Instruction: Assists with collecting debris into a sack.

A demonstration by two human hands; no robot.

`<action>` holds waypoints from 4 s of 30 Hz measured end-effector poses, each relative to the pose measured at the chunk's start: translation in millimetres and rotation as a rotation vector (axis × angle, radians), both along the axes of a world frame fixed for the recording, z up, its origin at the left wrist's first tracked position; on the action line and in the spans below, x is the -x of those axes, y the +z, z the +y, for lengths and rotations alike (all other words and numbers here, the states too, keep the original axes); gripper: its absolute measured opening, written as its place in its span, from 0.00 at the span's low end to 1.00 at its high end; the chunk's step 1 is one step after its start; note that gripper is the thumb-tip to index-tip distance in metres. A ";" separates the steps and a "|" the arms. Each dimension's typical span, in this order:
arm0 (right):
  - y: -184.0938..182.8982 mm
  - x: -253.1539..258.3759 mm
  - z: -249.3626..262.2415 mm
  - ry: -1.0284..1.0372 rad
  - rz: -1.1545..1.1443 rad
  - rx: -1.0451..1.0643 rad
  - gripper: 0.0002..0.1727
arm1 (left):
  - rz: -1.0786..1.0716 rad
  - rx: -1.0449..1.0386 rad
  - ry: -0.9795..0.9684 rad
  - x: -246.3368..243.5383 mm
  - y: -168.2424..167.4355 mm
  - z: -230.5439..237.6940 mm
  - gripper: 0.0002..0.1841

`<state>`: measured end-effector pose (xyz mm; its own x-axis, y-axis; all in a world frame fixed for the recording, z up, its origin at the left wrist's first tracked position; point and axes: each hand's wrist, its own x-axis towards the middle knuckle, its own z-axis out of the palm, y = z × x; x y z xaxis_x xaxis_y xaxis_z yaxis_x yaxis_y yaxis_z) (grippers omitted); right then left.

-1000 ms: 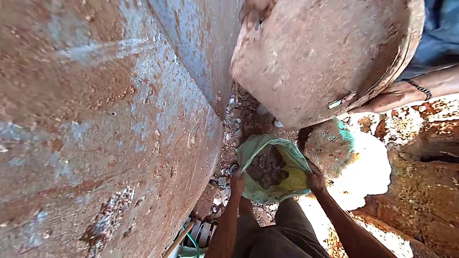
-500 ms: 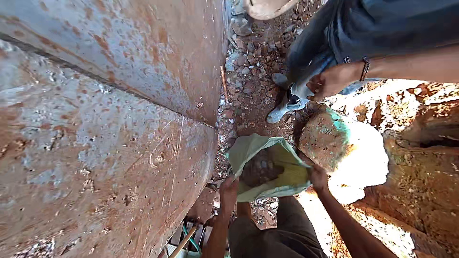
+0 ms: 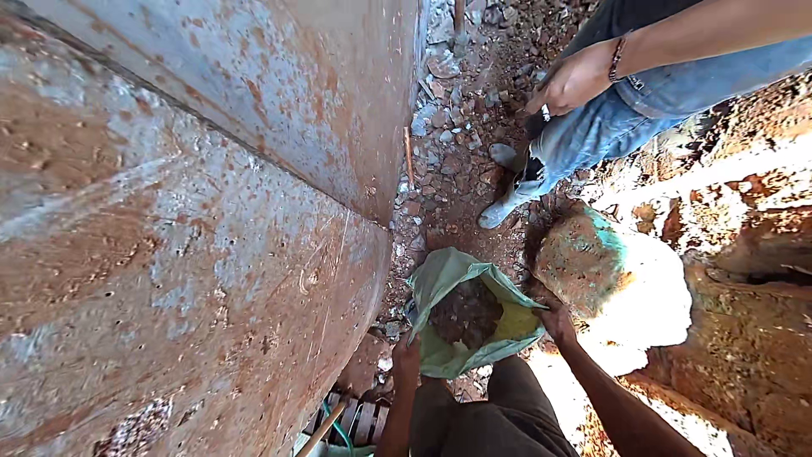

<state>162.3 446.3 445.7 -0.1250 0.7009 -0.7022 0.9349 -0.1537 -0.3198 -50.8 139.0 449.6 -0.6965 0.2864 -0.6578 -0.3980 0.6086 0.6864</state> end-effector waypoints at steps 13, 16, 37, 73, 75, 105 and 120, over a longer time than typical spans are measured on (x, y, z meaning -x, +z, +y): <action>-34.2 -13.2 29.8 0.042 -0.094 -0.191 0.21 | 0.060 0.190 0.461 0.5 -41.1 -3.1 0.23; -51.7 10.1 26.8 -0.333 0.272 -0.118 0.24 | -0.128 -0.106 1.026 4.7 -54.3 21.8 0.25; 137.5 25.6 23.0 -0.794 0.747 -0.044 0.16 | -0.127 -0.243 0.618 35.1 152.1 85.8 0.15; -17.0 41.3 -6.0 -0.216 -0.200 -0.064 0.36 | -0.099 0.202 0.252 -0.6 -15.5 60.3 0.32; -11.8 38.7 -7.4 -0.164 -0.207 -0.048 0.25 | -0.123 0.206 0.166 -3.3 -18.5 57.8 0.28; 3.1 146.6 77.2 0.620 -0.207 -0.181 0.24 | 0.143 0.376 -0.659 101.2 8.4 137.0 0.24; 54.9 23.9 -22.8 0.257 0.004 -0.497 0.25 | 0.195 0.159 -0.214 33.0 38.2 34.8 0.30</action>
